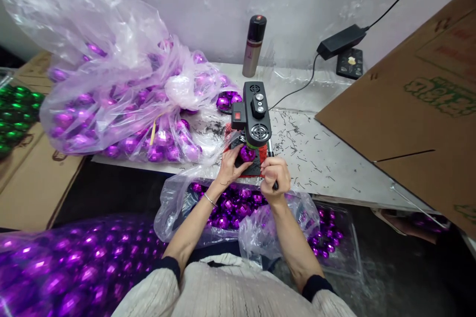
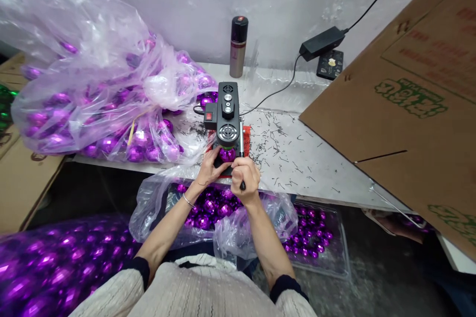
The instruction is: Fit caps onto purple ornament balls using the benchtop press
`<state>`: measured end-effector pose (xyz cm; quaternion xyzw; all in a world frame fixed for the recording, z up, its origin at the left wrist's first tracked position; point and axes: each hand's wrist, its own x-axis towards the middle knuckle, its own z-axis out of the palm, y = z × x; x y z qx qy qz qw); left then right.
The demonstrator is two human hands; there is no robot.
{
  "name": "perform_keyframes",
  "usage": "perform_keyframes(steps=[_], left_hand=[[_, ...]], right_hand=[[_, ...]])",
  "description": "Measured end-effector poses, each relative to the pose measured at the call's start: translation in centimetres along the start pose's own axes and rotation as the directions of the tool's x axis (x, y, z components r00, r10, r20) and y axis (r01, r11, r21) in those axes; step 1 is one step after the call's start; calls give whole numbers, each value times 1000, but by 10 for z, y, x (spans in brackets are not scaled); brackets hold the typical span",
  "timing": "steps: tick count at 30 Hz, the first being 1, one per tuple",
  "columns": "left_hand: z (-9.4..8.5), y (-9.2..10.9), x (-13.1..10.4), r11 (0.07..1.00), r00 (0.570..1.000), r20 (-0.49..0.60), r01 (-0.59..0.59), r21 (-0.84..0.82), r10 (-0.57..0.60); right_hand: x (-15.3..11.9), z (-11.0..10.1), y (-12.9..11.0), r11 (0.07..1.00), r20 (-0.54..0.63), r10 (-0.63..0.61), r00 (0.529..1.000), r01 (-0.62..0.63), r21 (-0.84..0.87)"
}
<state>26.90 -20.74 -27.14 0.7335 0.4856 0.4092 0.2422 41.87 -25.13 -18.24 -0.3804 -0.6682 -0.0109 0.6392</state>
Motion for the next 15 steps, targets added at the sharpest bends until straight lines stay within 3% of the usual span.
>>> perform_keyframes(steps=[6, 15], left_hand=[[0, 3, -1, 1000, 1000, -14, 11, -23, -12], [2, 2, -2, 999, 1000, -26, -10, -40, 9]], right_hand=[[-13, 9, 10, 1000, -81, -20, 996, 18, -22], [-24, 13, 17, 999, -101, -4, 995, 10, 52]])
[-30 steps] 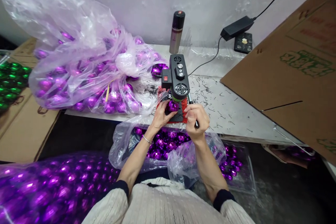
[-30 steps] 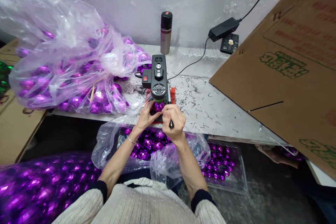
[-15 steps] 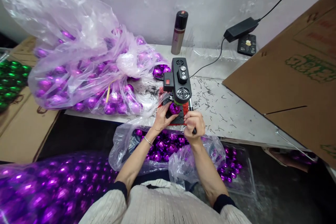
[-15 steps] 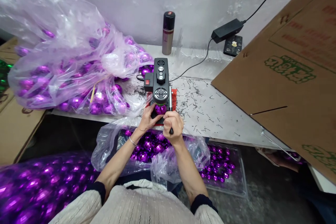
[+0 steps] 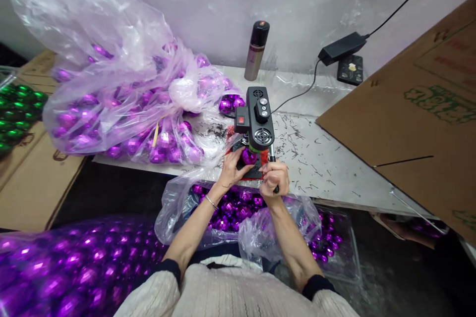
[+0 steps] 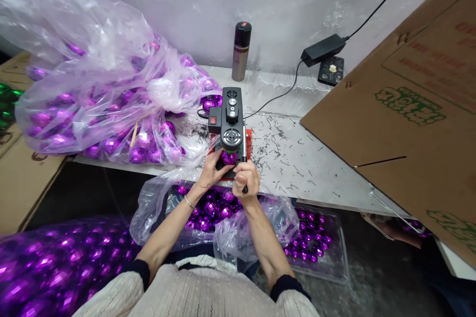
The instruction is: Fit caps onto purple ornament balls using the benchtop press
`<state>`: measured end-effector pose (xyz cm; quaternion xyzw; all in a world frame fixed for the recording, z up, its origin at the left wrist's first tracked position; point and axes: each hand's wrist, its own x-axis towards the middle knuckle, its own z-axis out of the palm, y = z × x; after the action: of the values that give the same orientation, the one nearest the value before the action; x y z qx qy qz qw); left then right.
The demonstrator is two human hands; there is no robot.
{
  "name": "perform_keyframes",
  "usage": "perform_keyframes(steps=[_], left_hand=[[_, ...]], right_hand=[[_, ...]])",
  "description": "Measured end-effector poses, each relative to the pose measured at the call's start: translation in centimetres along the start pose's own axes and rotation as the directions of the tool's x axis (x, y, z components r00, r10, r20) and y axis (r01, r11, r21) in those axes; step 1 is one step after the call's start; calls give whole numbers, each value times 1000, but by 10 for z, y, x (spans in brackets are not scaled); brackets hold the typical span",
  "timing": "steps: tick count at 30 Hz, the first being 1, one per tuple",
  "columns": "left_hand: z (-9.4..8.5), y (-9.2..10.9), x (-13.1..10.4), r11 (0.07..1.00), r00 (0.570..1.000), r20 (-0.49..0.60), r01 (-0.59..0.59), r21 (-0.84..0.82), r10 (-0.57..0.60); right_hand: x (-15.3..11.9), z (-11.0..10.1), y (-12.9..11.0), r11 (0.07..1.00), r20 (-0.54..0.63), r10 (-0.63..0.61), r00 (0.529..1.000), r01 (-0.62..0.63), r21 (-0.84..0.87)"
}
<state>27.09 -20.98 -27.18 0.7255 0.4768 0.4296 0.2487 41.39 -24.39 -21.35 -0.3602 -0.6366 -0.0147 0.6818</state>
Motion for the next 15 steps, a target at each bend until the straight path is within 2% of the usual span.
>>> perform_keyframes(steps=[5, 9, 12, 15], left_hand=[[1, -3, 4, 999, 999, -3, -34, -4, 34], [-1, -2, 0, 995, 995, -10, -95, 3, 95], [-11, 6, -24, 982, 983, 9, -183, 50, 182], [-27, 16, -58, 960, 967, 59, -255, 117, 250]], right_hand=[[7, -1, -5, 999, 45, -31, 999, 31, 8], [37, -4, -23, 997, 2, 73, 997, -73, -20], [58, -8, -35, 991, 25, 129, 991, -128, -40], [62, -11, -39, 990, 61, 140, 988, -138, -40]])
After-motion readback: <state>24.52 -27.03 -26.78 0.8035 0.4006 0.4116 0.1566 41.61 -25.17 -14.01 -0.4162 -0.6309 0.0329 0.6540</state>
